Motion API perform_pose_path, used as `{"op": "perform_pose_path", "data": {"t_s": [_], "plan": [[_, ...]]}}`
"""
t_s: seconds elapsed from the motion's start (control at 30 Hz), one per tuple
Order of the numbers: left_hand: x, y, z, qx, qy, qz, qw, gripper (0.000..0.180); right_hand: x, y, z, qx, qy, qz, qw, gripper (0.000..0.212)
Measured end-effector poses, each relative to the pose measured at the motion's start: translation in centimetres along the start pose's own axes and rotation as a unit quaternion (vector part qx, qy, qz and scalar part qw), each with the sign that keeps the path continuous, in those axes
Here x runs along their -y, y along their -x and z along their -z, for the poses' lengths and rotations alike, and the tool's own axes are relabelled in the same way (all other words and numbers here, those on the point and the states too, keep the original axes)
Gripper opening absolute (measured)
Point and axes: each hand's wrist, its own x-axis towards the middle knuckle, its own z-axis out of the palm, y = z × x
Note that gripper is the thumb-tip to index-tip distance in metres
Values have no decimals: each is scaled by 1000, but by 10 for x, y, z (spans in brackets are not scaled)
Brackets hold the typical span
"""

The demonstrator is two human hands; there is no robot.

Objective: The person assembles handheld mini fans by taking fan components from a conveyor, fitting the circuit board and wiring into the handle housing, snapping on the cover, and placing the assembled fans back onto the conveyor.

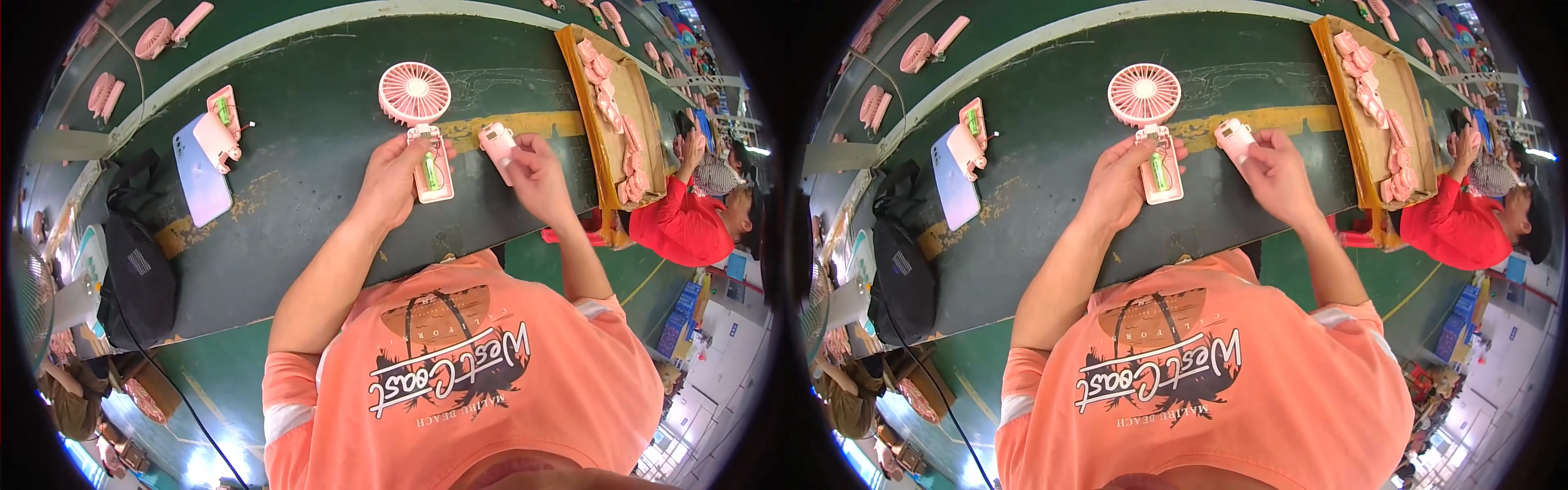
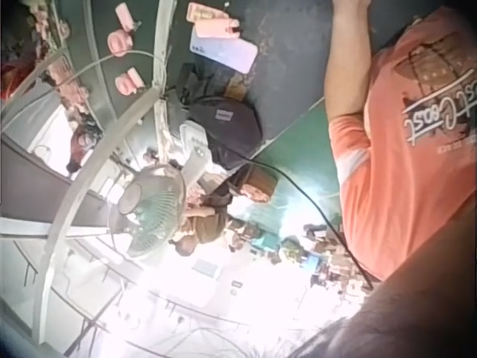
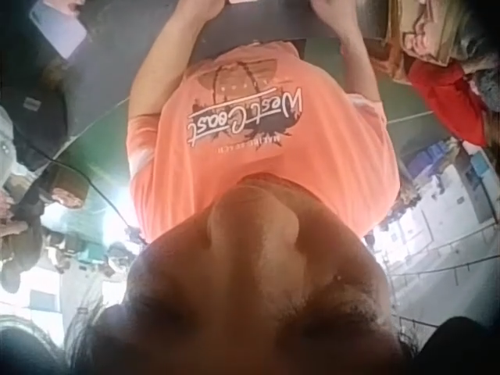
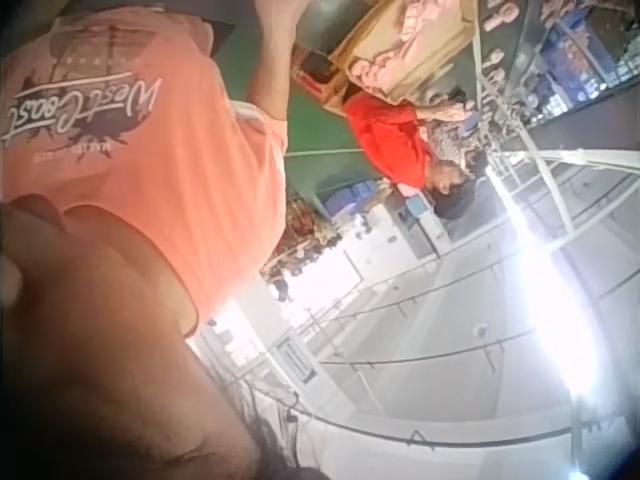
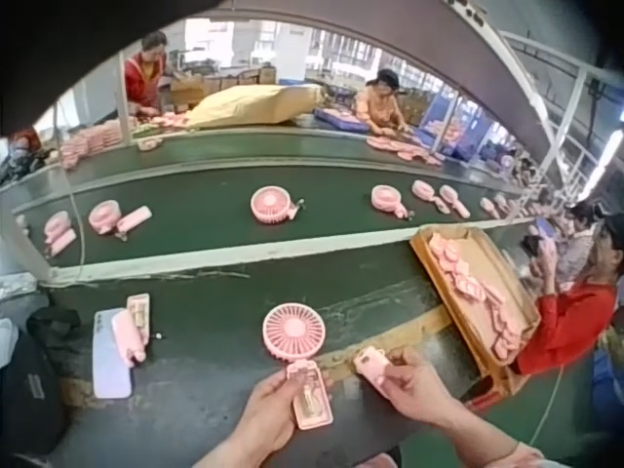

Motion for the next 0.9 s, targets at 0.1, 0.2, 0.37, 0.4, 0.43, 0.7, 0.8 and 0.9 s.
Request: {"op": "perform_pose_path", "data": {"t_s": [0.1,0.2,0.37,0.4,0.43,0.7,0.8,0.9], "plan": [[0,0,2,-3,3,-1,1000,26,10,2,-7,-11,279,133,951,18],[0,1,2,-1,4,-2,1000,25,9,7,-10,-27,284,101,953,16],[3,0,3,14,-2,0,1000,23,31,5,-19,-78,285,117,948,13],[3,0,4,28,1,-2,1000,23,45,3,-22,-94,262,135,951,13],[3,0,5,44,5,-5,999,24,57,1,-27,-111,241,153,952,13],[-2,4,1,73,27,-8,997,27,83,-9,-58,-102,174,238,950,15],[-2,5,-2,73,12,-13,997,26,83,-11,-68,-112,185,240,946,16],[0,3,3,78,-18,-18,997,26,84,-13,-76,-117,204,243,941,17]]}}
